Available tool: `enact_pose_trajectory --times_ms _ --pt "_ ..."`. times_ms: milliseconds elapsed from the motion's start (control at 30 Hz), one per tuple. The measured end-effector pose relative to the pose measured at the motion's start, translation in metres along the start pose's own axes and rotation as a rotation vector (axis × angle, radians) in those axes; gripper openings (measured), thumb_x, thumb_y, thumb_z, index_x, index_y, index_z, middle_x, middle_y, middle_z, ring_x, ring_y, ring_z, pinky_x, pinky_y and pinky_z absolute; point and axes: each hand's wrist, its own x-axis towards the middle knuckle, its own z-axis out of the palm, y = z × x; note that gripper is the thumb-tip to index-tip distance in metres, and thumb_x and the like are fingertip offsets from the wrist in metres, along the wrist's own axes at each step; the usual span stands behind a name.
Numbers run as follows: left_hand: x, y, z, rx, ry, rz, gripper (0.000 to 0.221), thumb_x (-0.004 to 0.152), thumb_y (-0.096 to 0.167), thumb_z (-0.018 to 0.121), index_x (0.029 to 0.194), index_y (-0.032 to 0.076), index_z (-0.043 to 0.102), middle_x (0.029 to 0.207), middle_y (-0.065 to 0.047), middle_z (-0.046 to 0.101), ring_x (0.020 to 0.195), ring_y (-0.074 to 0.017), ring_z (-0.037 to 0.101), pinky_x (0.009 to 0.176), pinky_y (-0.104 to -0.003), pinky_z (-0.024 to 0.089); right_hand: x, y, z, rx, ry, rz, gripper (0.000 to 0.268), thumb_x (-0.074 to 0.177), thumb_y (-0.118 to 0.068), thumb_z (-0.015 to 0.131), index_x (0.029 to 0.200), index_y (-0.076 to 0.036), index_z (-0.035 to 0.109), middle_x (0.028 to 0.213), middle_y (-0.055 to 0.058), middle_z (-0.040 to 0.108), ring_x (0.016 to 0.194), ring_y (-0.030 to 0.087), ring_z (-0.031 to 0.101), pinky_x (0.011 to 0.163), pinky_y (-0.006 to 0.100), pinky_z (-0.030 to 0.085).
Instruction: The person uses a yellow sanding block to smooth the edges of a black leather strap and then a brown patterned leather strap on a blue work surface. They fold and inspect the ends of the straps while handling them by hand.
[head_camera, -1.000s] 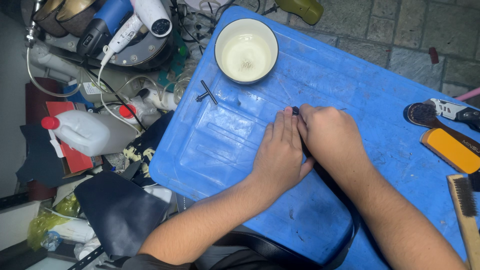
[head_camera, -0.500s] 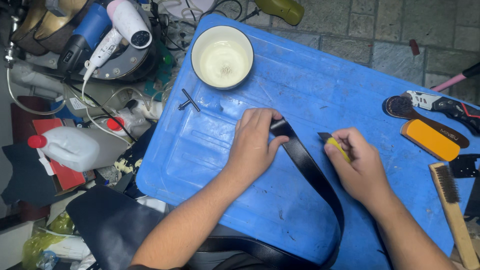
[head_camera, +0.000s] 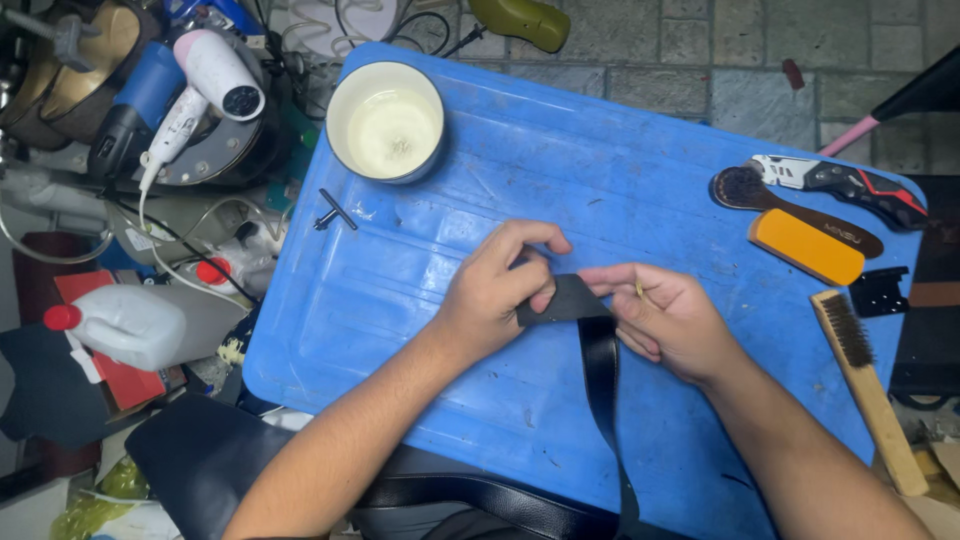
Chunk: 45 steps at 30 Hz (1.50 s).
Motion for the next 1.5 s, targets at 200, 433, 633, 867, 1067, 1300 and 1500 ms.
enact_pose_trajectory --times_ms 200,433,633,867,1067,1300,1500 --pt "0.029 -0.028 0.034 -0.468 0.021 -0.412 0.026 0.092 -0.006 0.067 0.113 0.001 0.053 0.127 -0.014 0.065 0.106 -0.0174 0.074 0.089 -0.029 0.063 0.002 -0.001 -0.013 -0.091 0.121 -0.039 0.024 0.091 -0.002 0.069 0.113 -0.003 0.061 0.066 -0.002 0.053 0.045 0.003 0.040 0.040 0.020 0.030" --pt "-0.017 0.040 0.077 -0.885 -0.246 -0.867 0.103 0.084 0.017 0.077 0.156 0.004 0.005 0.145 -0.016 0.048 0.117 -0.0188 0.063 0.093 -0.035 0.058 0.007 -0.005 -0.016 0.186 0.319 -0.257 0.012 0.099 -0.007 0.063 0.106 -0.007 0.053 0.074 -0.001 0.052 0.045 0.004 0.038 0.038 0.021 0.028" --pt "-0.050 0.053 0.026 -1.264 -0.669 -1.102 0.041 0.107 0.022 0.058 0.138 -0.006 0.057 0.096 -0.011 0.075 0.076 -0.0181 0.072 0.069 -0.029 0.058 0.003 -0.016 -0.021 -0.008 0.481 -0.439 0.015 0.106 -0.005 0.061 0.119 -0.008 0.053 0.081 0.004 0.058 0.048 0.010 0.049 0.042 0.022 0.037" --pt "-0.121 0.001 -0.191 -0.686 -0.535 -1.331 0.017 0.089 0.014 0.071 0.090 -0.002 0.073 0.056 -0.008 0.069 0.041 -0.0126 0.060 0.039 -0.026 0.042 -0.003 -0.041 -0.036 0.018 0.633 -0.529 0.013 0.115 -0.004 0.058 0.124 -0.004 0.048 0.093 0.009 0.064 0.062 0.017 0.063 0.040 0.023 0.035" --pt "-0.176 -0.012 -0.300 -0.306 0.013 -1.378 0.019 0.092 0.017 0.071 0.088 -0.002 0.071 0.064 0.003 0.059 0.049 -0.0072 0.050 0.044 -0.024 0.038 0.028 -0.080 -0.046 -0.185 0.748 -0.516 0.010 0.118 -0.008 0.054 0.117 -0.008 0.044 0.091 0.015 0.068 0.062 0.017 0.066 0.034 0.027 0.033" --pt "-0.149 -0.019 -0.256 -0.164 0.038 -0.944 0.016 0.093 0.021 0.070 0.098 0.005 0.073 0.086 0.007 0.071 0.078 -0.0034 0.062 0.070 -0.020 0.049 0.118 -0.129 -0.105 -0.299 0.879 -0.372 0.011 0.108 -0.017 0.053 0.104 -0.009 0.046 0.096 0.007 0.076 0.061 0.013 0.072 0.028 0.024 0.033" --pt "-0.091 0.001 -0.198 0.436 -0.039 -1.191 0.022 0.089 0.024 0.077 0.101 0.006 0.074 0.078 -0.010 0.068 0.075 -0.0213 0.061 0.072 -0.034 0.050 0.169 -0.085 -0.138 -0.234 0.676 -0.323 0.048 0.099 0.007 0.044 0.144 0.004 0.031 0.137 0.024 0.047 0.119 0.033 0.063 0.077 0.043 0.065"
